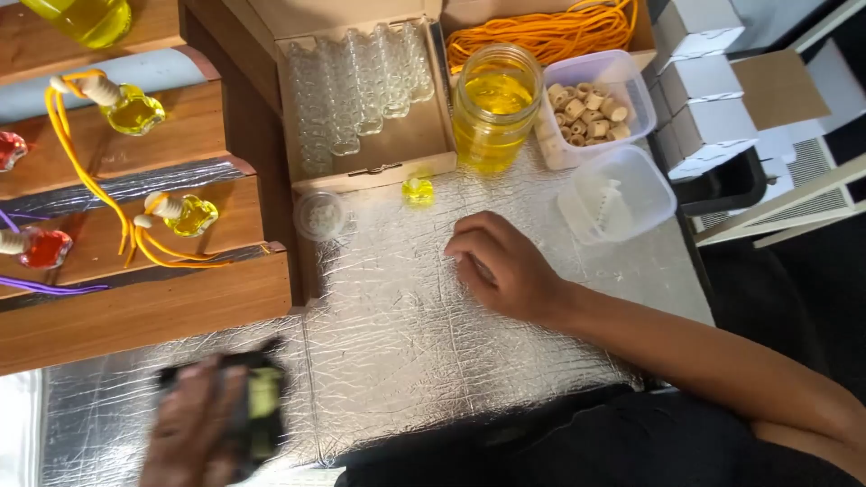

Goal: Assembling small perfume bottles by threading a cord through a wooden cap and attaching it to the bottle.

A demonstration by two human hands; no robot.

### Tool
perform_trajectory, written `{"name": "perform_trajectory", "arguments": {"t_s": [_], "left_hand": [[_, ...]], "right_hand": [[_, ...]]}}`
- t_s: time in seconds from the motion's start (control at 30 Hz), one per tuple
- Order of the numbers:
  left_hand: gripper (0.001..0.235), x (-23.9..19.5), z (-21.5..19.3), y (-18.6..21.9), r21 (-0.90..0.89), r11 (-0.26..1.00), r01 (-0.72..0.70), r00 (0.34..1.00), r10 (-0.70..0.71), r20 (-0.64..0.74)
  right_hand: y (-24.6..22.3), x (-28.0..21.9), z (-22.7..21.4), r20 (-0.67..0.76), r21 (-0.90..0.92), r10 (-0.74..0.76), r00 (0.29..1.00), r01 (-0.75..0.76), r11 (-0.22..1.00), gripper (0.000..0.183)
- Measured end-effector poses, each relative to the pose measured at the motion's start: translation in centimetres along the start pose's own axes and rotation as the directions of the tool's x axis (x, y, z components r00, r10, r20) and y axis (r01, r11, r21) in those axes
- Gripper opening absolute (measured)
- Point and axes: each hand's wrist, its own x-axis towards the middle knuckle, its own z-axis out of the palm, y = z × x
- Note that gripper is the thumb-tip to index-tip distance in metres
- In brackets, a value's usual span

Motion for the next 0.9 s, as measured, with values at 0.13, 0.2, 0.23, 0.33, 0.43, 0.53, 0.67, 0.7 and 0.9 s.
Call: {"name": "perform_trajectory", "arguments": {"t_s": [0.13,0.2,0.23,0.33,0.43,0.53,0.67,0.7,0.9], "left_hand": [[0.088,-4.1,0.3,-7.9,0.330,0.941,-0.077,0.989,0.113,-0.094],[0.068,-3.3,-1.4,-5.6,0.445,0.894,0.040,0.958,0.093,-0.272],[0.068,-2.6,-2.2,-3.0,0.441,0.897,0.033,0.957,0.099,-0.272],[0.041,-0.5,-2.2,-1.3,-0.109,0.941,0.322,0.889,-0.340,-0.308],[0.117,4.6,-0.7,-1.1,0.544,0.770,0.334,0.653,-0.605,0.456],[0.027,10.5,-4.7,15.0,-0.029,0.778,-0.628,0.764,0.609,-0.215],[0.013,15.5,-0.4,17.1,0.063,0.488,-0.871,0.474,0.866,-0.157],[0.018,16.5,0.8,17.6,0.057,0.459,-0.887,0.449,0.884,-0.128],[0.010,20.1,7.3,17.7,-0.086,0.539,-0.838,0.542,0.803,-0.248]], "right_hand": [[-1.4,0.9,-0.8,0.024,0.054,-0.065,0.998,0.063,0.997,0.016],[-2.0,1.2,-1.9,0.021,0.046,-0.122,0.992,0.121,0.992,0.018],[-2.5,1.7,-3.4,0.020,0.038,-0.118,0.993,0.117,0.992,0.018],[-3.7,4.0,-7.9,-0.042,-0.087,-0.040,0.998,0.036,0.996,0.015],[-4.3,6.1,-12.8,-0.074,-0.123,0.170,0.983,-0.178,0.976,0.016],[-1.5,7.8,-16.4,-0.057,-0.406,0.363,0.930,-0.353,0.843,0.007],[2.5,10.7,-17.4,0.291,-0.661,0.675,0.678,-0.367,0.654,0.019],[3.6,11.3,-17.1,0.382,-0.716,0.756,0.531,-0.347,0.606,0.021],[10.6,11.0,-14.1,0.488,-0.805,0.779,0.394,-0.141,0.576,0.011]]}}
